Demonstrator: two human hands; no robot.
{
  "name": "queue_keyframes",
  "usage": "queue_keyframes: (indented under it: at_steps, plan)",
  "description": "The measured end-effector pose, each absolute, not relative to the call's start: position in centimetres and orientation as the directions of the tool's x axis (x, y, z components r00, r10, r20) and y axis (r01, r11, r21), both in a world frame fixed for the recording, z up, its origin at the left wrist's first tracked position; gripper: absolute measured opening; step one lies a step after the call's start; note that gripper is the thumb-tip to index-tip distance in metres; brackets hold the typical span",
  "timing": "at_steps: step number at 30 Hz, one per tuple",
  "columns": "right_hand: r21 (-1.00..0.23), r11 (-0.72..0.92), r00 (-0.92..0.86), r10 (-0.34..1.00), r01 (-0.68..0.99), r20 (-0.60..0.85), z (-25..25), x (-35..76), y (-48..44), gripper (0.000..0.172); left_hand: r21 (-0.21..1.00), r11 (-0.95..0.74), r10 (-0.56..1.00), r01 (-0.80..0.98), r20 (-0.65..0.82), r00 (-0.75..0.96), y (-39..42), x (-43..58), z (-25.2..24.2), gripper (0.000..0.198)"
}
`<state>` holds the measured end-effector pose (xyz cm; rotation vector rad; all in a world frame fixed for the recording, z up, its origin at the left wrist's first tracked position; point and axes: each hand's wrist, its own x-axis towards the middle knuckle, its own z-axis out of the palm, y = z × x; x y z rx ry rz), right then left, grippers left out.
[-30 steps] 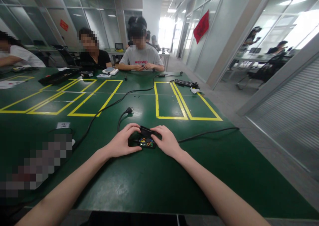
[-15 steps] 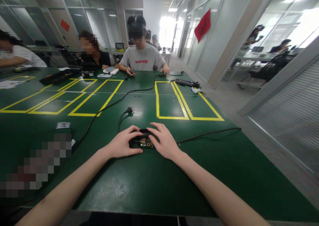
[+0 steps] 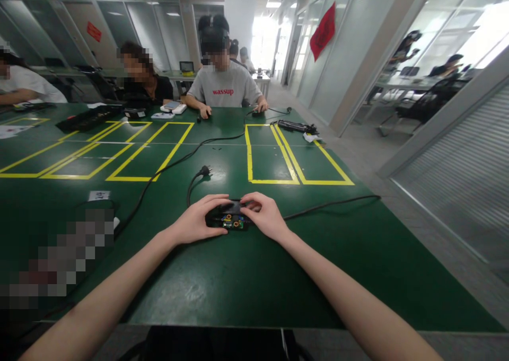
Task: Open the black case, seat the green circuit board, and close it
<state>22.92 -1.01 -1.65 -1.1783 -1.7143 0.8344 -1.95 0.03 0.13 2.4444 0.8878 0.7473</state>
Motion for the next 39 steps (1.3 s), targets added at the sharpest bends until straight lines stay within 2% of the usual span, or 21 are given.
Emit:
queue_keyframes:
  at_steps: [2, 4, 11, 15, 22, 32, 39]
  plan:
    - [-0.925, 0.254, -0.153, 0.964, 0.283, 0.218, -1.7, 23.0, -1.0, 0.026, 0.579, -0.702, 0.676, 0.414, 0.359, 0.644, -0.1, -1.8, 0.2, 0.078]
    - [-0.933, 0.258, -0.154, 0.962, 0.25, 0.224, -1.7, 23.0, -1.1, 0.032, 0.598, -0.702, 0.67, 0.387, 0.37, 0.644, -0.2, -1.8, 0.3, 0.081]
    - [-0.873, 0.377, -0.171, 0.925, 0.309, 0.338, -1.5, 23.0, -1.5, 0.026, 0.657, -0.661, 0.695, 0.363, 0.354, 0.626, -0.4, -1.8, 0.3, 0.093]
    - [-0.844, 0.375, -0.17, 0.927, 0.385, 0.334, -1.4, 23.1, -1.7, 0.027, 0.666, -0.659, 0.691, 0.349, 0.352, 0.631, -0.3, -1.8, 0.1, 0.093]
    - [-0.848, 0.372, -0.178, 0.928, 0.377, 0.328, -0.9, 23.0, -2.1, 0.025, 0.671, -0.653, 0.694, 0.35, 0.346, 0.631, -0.2, -1.8, -0.2, 0.09]
    - [-0.795, 0.449, -0.251, 0.892, 0.407, 0.376, -0.6, 23.3, -2.3, 0.02, 0.673, -0.649, 0.696, 0.356, 0.335, 0.635, -0.6, -1.8, 1.0, 0.065]
    - [-0.669, 0.635, -0.474, 0.759, 0.387, 0.446, 0.4, 23.7, -2.9, 0.01, 0.656, -0.656, 0.696, 0.373, 0.334, 0.635, -0.8, -1.4, 1.3, 0.022]
